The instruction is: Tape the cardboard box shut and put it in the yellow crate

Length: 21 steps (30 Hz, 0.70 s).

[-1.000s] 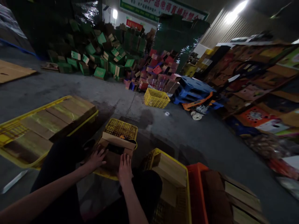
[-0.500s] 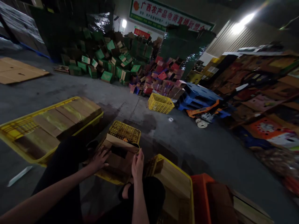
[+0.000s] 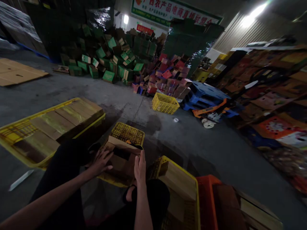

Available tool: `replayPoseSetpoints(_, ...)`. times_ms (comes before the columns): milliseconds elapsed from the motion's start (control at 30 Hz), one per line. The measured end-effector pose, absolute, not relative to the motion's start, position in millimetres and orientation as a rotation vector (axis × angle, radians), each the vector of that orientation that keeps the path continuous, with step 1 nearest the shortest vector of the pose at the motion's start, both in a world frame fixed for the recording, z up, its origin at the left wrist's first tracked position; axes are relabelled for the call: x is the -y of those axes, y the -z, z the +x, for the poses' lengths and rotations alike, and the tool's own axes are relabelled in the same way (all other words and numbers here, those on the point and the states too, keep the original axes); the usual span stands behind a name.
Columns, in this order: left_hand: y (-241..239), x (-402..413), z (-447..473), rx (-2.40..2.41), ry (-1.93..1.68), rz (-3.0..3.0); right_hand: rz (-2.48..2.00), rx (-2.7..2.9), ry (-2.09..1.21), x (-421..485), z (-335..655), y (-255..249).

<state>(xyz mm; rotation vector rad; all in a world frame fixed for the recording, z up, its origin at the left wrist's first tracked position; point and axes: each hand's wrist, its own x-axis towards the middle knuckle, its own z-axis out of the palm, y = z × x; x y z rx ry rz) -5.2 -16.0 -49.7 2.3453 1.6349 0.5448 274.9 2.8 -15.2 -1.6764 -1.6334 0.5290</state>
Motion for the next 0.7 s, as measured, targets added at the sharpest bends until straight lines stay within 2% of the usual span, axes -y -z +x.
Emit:
replayPoseSetpoints(233,20.3,-28.8,-24.3,-1.645,-1.131,1.798,-1.666,1.541,-0.581,0.0,273.5,5.6)
replayPoseSetpoints(333,6.3,-58.8,-38.9,-1.665,-1.121,1.487,-1.656,1.491,-0.594,0.0,274.4,2.5)
replayPoseSetpoints(467,-6.3,-82.0,-48.7,-1.564,-1.047,1.351,-1.659,1.413,-0.635,-0.2,276.0,-0.7)
replayPoseSetpoints(700,10.6,-86.8,-36.4,-1.460,-1.096,1.224,-1.568,1.228,-0.796,2.7,277.1,-3.7)
